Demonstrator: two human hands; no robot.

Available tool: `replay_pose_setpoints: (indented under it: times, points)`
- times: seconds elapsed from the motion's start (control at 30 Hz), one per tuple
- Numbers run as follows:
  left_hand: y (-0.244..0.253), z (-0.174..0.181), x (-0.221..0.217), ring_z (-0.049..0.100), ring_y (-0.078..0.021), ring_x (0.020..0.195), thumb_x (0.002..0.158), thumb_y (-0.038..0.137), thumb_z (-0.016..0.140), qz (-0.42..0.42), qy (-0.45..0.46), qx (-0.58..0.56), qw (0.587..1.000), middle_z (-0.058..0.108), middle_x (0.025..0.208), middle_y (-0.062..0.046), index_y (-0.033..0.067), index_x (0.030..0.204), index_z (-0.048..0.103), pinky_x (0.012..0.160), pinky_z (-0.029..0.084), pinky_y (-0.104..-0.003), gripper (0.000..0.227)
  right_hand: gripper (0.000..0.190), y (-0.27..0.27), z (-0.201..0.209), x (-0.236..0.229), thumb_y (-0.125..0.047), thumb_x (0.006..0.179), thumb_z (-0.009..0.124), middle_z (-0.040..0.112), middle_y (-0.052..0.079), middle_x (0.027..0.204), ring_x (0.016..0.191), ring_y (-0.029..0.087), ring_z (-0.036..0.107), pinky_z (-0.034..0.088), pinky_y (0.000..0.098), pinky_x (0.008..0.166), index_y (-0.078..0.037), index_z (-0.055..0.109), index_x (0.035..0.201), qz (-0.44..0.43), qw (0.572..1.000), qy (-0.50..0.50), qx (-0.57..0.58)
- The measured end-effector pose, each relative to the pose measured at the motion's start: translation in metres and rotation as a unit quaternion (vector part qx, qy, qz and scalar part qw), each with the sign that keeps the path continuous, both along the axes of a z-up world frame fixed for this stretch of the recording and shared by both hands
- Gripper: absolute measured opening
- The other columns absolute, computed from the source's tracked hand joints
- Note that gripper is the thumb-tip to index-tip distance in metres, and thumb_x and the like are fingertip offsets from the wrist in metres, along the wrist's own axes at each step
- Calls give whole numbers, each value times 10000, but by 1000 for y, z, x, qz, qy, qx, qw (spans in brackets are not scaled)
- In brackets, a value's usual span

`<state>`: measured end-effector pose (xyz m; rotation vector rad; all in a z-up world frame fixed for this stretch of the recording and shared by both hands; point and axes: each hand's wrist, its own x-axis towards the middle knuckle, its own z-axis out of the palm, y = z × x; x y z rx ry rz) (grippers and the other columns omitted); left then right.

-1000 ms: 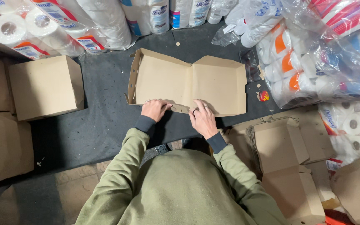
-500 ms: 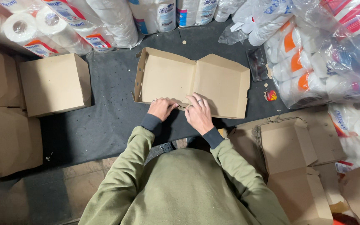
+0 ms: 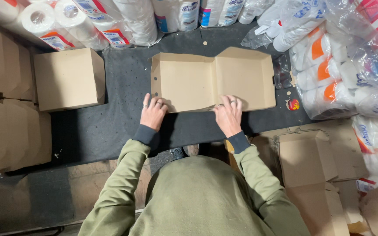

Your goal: The person folds cardboard boxes by hand and stacks them on a surface.

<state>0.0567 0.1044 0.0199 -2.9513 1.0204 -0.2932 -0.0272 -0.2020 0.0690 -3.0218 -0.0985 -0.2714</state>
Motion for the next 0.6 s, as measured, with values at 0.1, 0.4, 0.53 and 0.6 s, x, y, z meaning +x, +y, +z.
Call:
replay_pose_setpoints:
  times: [0.1,0.4,0.53,0.6]
  points:
    - [-15,9,-27,614,-257,1086,816,252,777,-80,-65,-64,993,673,904,-50,204,834,750,1208,281,-579,58,165,8,21,-13,-188,842,784,608,55,1351,1322,313,482,364,481,1048,-93,777,977,-48,997,-55,-35]
    - [-97,-26,-75,643,-214,972,857,277,725,-251,4,-130,959,717,1013,-12,221,1054,662,919,477,-404,214,727,32,32,-77,-468,846,781,693,107,1213,1056,396,716,585,531,864,-300,449,1471,-23,935,219,276]
    - [-106,-16,-58,650,-206,827,941,363,657,-212,-19,-155,965,663,765,-34,176,989,586,864,482,-375,205,487,8,7,-99,-374,892,780,764,74,980,948,318,755,629,441,803,-225,551,1295,-144,924,153,318]
    - [-103,-1,-47,657,-203,858,942,427,653,-204,-14,-154,967,675,785,-28,182,999,578,886,481,-376,262,443,-1,-10,-109,-364,888,797,770,57,975,971,314,753,638,423,803,-219,574,1243,-160,918,131,339]
